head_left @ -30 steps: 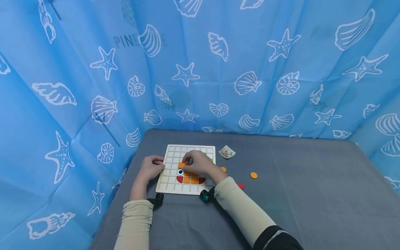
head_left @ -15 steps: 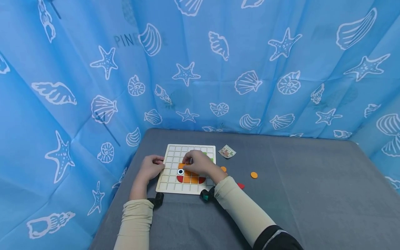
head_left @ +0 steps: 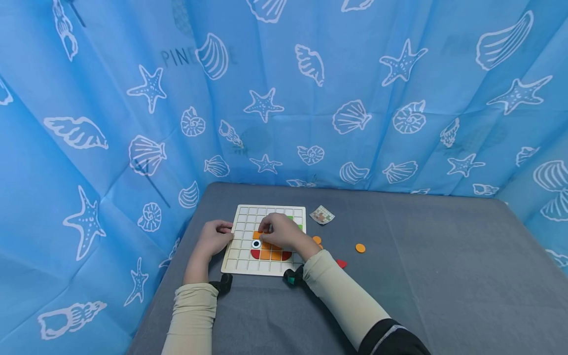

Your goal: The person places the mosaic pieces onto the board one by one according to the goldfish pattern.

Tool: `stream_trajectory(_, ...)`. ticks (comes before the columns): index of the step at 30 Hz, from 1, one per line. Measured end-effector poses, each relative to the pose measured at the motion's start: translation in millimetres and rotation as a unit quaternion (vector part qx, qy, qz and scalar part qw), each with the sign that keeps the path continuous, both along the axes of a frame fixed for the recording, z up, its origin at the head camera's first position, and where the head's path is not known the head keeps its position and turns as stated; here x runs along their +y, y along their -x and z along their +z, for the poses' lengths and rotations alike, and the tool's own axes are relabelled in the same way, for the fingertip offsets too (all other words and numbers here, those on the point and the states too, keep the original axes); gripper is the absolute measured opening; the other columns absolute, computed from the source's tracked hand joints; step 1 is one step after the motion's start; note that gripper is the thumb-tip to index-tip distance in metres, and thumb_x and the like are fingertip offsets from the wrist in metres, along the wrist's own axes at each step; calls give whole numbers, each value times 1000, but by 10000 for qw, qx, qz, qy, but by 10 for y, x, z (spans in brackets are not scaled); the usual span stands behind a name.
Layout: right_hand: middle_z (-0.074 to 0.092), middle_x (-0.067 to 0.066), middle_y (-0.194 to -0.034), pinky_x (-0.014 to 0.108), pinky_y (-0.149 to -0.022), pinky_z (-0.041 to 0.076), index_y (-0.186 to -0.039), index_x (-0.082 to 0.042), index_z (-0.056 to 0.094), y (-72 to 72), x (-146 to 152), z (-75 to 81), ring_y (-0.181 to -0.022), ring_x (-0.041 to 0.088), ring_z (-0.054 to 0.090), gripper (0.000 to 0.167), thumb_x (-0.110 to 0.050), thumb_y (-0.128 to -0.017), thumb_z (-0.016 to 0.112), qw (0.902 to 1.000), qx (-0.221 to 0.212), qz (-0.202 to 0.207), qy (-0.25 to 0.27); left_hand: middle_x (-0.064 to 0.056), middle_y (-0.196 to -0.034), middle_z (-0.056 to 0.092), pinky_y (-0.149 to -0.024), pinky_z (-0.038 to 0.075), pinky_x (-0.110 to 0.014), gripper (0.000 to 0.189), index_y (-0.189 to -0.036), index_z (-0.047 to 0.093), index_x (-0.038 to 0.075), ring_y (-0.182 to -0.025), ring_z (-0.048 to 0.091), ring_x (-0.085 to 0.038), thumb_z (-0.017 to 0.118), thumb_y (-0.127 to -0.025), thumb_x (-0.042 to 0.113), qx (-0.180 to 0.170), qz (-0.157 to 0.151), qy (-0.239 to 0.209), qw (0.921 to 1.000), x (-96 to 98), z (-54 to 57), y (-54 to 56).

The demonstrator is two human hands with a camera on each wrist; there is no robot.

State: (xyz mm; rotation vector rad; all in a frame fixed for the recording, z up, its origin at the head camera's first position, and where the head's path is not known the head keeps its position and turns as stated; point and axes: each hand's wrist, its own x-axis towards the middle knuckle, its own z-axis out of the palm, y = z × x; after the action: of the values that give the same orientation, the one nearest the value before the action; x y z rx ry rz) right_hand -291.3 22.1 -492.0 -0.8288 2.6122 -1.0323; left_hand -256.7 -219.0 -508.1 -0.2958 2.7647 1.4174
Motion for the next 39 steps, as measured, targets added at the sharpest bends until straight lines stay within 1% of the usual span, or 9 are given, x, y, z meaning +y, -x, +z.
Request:
stream_trajectory(4,68,-4,-97,35,-82,53,-103,-17,79,-5,13,6,-87,14,61,6,-20,-100,74,10000,-29,24,55,-15,-103,68,-80,53,-38,32,-125,72,-3,-91,64,-26,68,-95,4,-3,2,-12,10000,4,10,-8)
stream_trajectory(11,70,-1,-98,31,-76,53,-107,-12,79,11,118,46,-83,16,62,11,-18,-101,72,9986,-92,253,454,-16,-104,67,-77,53,-35,31,-125,72,-3,-91,64,-27,69,-95,4,-36,21,-45,10000,30,17,-17)
stream_trajectory(16,70,3,-103,30,-76,54,-112,-7,79,17,340,147,-86,17,64,17,-18,-102,71,9974,136,353,620,-16,-105,67,-79,54,-37,31,-126,72,-3,-92,64,-27,69,-96,4,-59,16,-54,10000,41,11,-10)
stream_trajectory(20,71,3,-108,32,-78,55,-116,-7,78,-26,611,241,-89,17,64,19,-18,-102,72,9977,169,180,629,-15,-105,67,-81,54,-38,31,-127,71,-3,-93,64,-27,68,-96,4,-72,0,-48,10000,37,11,3)
stream_trajectory(24,72,2,-107,32,-76,55,-117,-6,78,-107,911,297,-88,16,63,19,-16,-101,73,9982,232,65,556,-15,-105,67,-82,53,-39,31,-127,71,-3,-93,64,-27,68,-96,4,-43,-28,-46,10000,28,16,13)
stream_trajectory(27,72,2,-101,32,-74,54,-116,-5,78,-197,1136,315,-84,16,62,18,-14,-101,73,9986,212,88,469,-16,-104,67,-82,53,-40,31,-126,71,-3,-92,64,-27,68,-96,3,-9,-56,-36,10000,24,20,13)
stream_trajectory(30,73,1,-100,32,-76,54,-115,-6,78,-299,1349,300,-84,14,61,17,-13,-101,72,9991,159,156,363,-16,-104,67,-81,54,-40,31,-126,71,-3,-92,64,-27,68,-95,3,-7,-62,-18,10000,23,18,9)
stream_trajectory(35,75,6,-110,34,-81,56,-116,-6,77,-467,1665,218,-90,11,63,17,-7,-100,70,9988,110,390,282,-15,-104,67,-81,53,-38,31,-126,72,-3,-92,64,-27,69,-95,3,-49,-1,-8,10000,19,13,-4)
stream_trajectory(39,74,8,-117,34,-81,55,-117,-8,78,-584,1858,166,-96,17,64,20,-3,-99,70,9984,5,537,188,-16,-105,68,-81,53,-38,31,-125,72,-2,-93,64,-27,69,-95,4,-46,8,-11,10000,5,11,-9)
